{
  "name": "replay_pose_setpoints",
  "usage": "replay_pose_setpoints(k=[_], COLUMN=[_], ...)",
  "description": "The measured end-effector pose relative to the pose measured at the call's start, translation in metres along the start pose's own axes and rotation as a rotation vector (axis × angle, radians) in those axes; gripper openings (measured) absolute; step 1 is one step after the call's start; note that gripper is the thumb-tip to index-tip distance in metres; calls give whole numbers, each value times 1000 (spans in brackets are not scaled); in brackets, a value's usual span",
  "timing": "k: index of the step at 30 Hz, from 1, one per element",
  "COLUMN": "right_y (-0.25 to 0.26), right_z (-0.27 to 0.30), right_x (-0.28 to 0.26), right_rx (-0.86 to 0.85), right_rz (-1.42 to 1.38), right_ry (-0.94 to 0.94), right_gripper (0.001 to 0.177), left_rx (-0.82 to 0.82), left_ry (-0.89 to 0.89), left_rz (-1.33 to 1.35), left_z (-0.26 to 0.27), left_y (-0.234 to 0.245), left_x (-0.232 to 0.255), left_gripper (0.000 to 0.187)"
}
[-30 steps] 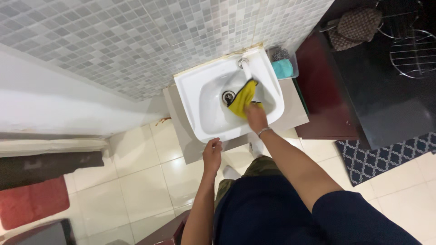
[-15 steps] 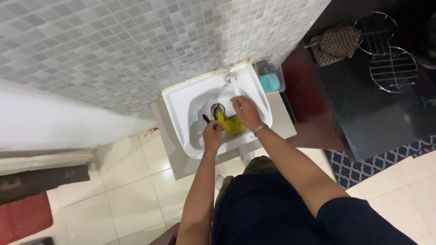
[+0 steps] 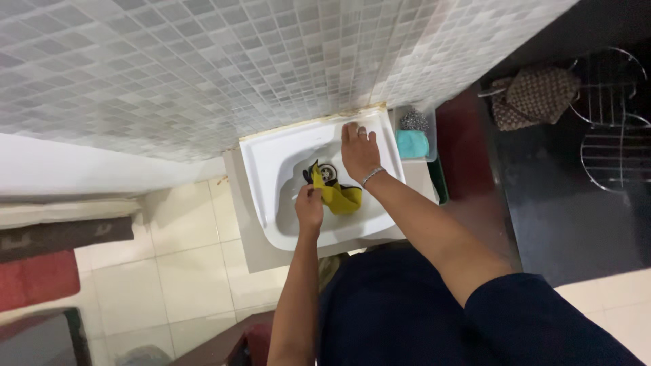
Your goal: The person wipes the interior surfaces of a white sink using a yellow cloth, moving the cloth across the basin and around the drain and faucet.
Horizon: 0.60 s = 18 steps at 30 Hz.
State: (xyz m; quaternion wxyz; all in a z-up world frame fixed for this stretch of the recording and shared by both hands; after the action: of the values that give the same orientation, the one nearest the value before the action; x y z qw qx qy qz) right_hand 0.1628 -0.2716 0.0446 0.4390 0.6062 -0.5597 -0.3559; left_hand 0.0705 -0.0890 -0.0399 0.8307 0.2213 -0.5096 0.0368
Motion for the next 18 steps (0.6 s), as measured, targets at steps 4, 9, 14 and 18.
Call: replay_pose_setpoints(k=[4, 9, 14, 18], right_y=[-14, 13, 25, 38], right_z=[-16, -18, 4, 30], right_x=[4, 11, 35, 35], right_rx=[-144, -107, -17, 182], right_rz=[-18, -202, -569, -599], right_ry=[-5, -47, -327, -369], right_gripper=[52, 54, 35, 36], left_rx=[107, -86, -180, -234], left_ry=[-507, -166, -245, -310], left_rz=[39, 216, 217, 106], left_z=[1, 9, 19, 23], left_y=[3, 10, 22, 32], left_x=[16, 36, 71, 85], left_gripper=[20, 16, 18, 15])
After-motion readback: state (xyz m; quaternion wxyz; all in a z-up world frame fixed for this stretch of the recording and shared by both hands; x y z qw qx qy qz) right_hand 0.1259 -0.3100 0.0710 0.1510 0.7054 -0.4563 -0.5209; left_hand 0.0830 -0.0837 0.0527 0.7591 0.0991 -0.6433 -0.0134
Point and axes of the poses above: each hand's wrist, its own z-axis away from the middle knuckle, its own y-axis out of the back of the hand, x = y × z, the point moved 4 cm from there along -z, towards the middle knuckle, and after that the axes turned 15 degrees about x, right-handed, at the moved point
